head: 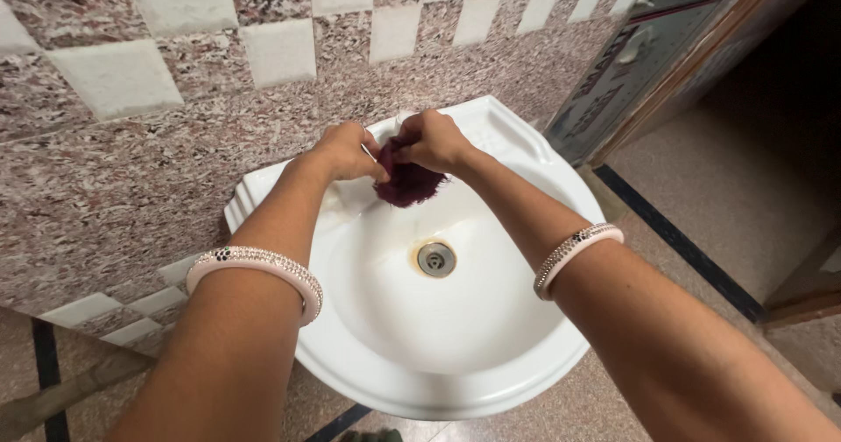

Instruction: The person uses a purple cloth to wipe the surface of a white pedestal sink, including the basin, faucet, and pedestal. The person repeatedly wets the cloth under the running tap and continues wiping different parts of the sink.

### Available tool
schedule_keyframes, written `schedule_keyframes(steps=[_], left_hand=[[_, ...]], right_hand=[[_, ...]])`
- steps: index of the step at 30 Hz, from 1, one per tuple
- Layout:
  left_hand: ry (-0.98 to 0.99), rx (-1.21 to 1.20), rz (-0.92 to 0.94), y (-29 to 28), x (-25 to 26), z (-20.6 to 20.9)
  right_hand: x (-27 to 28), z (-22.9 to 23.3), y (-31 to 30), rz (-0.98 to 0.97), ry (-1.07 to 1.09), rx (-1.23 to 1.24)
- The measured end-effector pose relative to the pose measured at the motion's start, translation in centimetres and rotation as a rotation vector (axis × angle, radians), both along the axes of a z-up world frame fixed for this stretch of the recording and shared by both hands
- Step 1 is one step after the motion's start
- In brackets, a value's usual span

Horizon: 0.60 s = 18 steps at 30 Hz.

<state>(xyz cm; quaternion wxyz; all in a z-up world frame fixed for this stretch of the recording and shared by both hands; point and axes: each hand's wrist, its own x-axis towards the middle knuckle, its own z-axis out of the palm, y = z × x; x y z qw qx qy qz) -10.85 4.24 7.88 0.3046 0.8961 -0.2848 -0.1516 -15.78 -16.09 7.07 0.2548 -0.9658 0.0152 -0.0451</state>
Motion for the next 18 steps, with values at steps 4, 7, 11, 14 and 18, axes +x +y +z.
schedule_keyframes(steps=[4, 7, 11, 14, 18], left_hand=[[0.140, -0.049, 0.148, 0.1, -0.4, 0.4], [0.029, -0.098, 0.192, -0.1, 1.5, 0.0], [-0.177, -0.091, 0.126, -0.6, 5.1, -2.1], [-0.187, -0.049, 0.023, -0.3, 6.3, -3.8], [-0.128, -0.003, -0.148, 0.1, 7.2, -3.3]], right_hand=[[-1.0, 0.5, 1.2, -0.042, -0.008, -0.032], [-0.7, 1.2, 2.5, -0.035, -0.055, -0.063], [0.3, 0.3, 4.3, -0.120, -0.105, -0.171], [0.9, -2.6, 6.1, 0.070, 0.027, -0.151], [2.6, -7.4, 7.6, 0.001, 0.396, -0.223]])
